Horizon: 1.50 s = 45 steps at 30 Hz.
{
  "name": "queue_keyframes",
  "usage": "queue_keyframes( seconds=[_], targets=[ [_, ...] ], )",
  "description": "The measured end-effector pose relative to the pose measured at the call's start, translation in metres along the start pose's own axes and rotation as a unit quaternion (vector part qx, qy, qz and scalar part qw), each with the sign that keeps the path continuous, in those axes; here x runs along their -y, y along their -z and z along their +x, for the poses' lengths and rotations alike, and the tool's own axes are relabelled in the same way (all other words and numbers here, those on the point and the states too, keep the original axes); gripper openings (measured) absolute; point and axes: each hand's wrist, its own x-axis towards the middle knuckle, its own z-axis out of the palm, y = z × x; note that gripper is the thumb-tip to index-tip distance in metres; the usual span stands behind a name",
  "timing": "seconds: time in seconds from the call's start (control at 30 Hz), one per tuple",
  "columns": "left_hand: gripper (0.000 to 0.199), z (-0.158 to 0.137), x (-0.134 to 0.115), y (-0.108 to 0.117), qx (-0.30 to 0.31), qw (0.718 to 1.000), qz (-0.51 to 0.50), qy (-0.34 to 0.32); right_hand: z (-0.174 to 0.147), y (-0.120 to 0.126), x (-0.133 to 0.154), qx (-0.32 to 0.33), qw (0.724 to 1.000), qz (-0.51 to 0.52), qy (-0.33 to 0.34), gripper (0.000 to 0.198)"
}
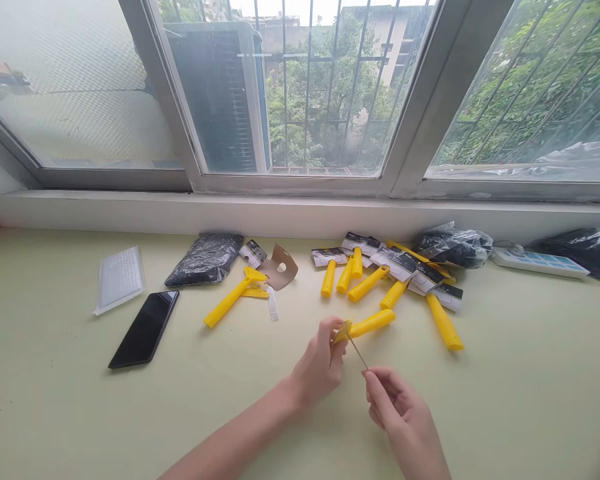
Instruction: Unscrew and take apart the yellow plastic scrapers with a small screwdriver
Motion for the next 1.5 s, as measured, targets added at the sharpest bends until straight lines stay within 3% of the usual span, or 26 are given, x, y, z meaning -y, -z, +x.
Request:
queue_keyframes(
  seconds=[0.2,0.4,0.6,0.7,0.87,1.07,1.17,1.33,1.5],
  targets=[
    [0.016,0.002,-0.001,0.000,-0.004,1.000,0.006,0.007,0.004,0.003,-0.005,0.006,0.999,-0.037,-0.004,0.044],
    [0.021,0.003,-0.002,0.001,-0.009,0.999,-0.021,0.032,0.003,0.001,0.001,-0.065,0.994,-0.086,0.005,0.053],
    [0.018,0.004,0.000,0.002,-0.022,1.000,-0.006,0.021,0.004,0.006,-0.003,-0.001,0.999,-0.041,-0.032,0.052],
    [0.015,0.002,0.001,0.001,-0.024,1.000,0.007,0.019,0.003,0.007,-0.003,-0.009,0.998,-0.052,-0.020,0.045],
    [0.019,0.000,0.000,-0.002,-0.005,0.999,0.039,0.009,-0.003,-0.004,0.007,-0.066,0.996,-0.062,0.001,0.045],
    [0.019,0.002,-0.001,-0.001,-0.018,0.999,0.045,-0.009,-0.008,-0.017,0.010,-0.053,0.997,-0.044,-0.022,0.051],
    [0.017,0.004,-0.002,0.001,-0.027,0.999,0.026,0.001,-0.008,-0.017,0.005,-0.069,0.997,-0.016,0.000,0.053],
    [0.013,0.005,-0.002,0.001,-0.025,1.000,0.007,0.007,-0.011,-0.016,0.001,-0.089,0.991,-0.091,0.045,0.052],
    [0.013,0.004,-0.002,0.001,-0.024,1.000,0.009,0.003,-0.014,-0.019,0.001,-0.090,0.989,-0.100,0.062,0.049]
  ],
)
